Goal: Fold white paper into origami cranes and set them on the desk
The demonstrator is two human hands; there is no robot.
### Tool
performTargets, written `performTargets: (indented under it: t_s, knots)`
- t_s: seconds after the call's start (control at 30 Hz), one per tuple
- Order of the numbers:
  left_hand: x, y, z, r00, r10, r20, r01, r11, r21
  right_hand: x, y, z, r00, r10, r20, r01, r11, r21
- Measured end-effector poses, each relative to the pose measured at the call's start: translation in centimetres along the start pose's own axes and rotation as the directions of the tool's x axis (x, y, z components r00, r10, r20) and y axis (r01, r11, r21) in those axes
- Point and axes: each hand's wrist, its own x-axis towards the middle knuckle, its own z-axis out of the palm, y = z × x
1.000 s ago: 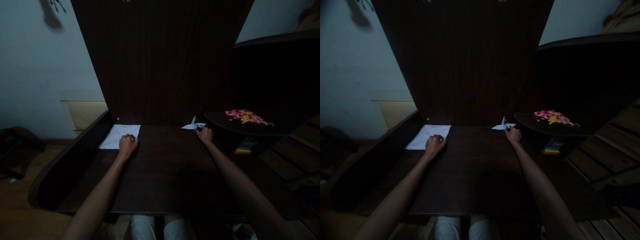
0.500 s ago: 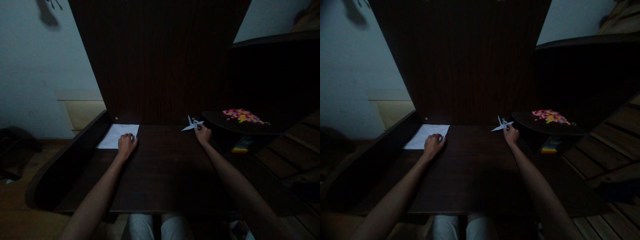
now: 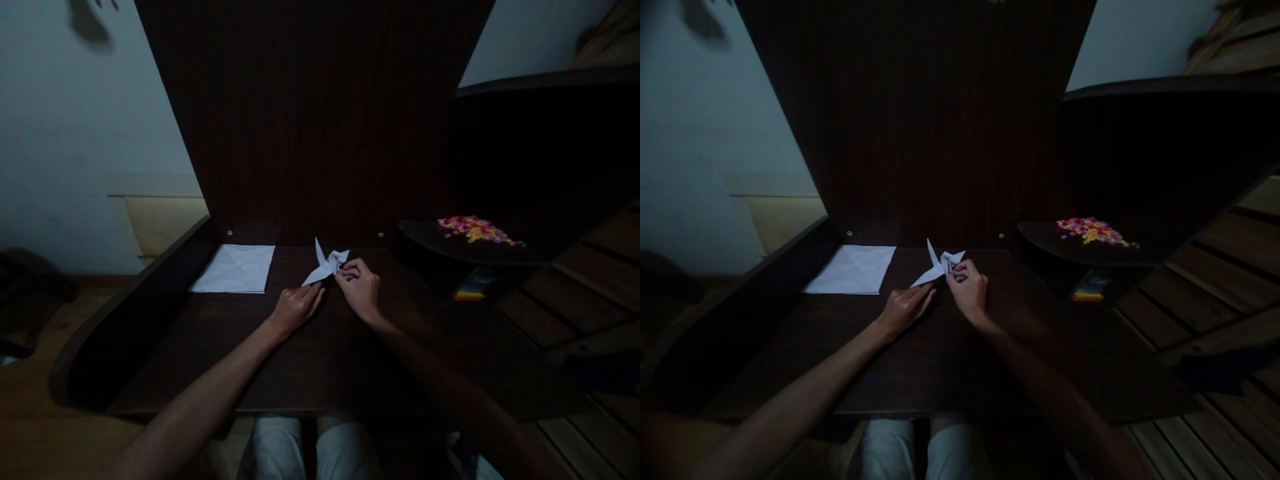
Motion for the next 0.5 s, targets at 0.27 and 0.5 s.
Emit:
performTargets:
  t_s: [0.27,0.5]
  knots:
    - [0.0,-0.4,-0.3,0.997,-0.064,-0.038,0.067,0.994,0.082,-2.0,-2.1,1.7,0.997,-0.036,0.063,0.031,0.996,0.083]
    - [0.0,-0.7,-0.4,0.996,-0.017,-0.088,0.022,0.998,0.058,-2.4,-2.4,1.9,0.993,-0.105,0.050,0.103,0.994,0.031]
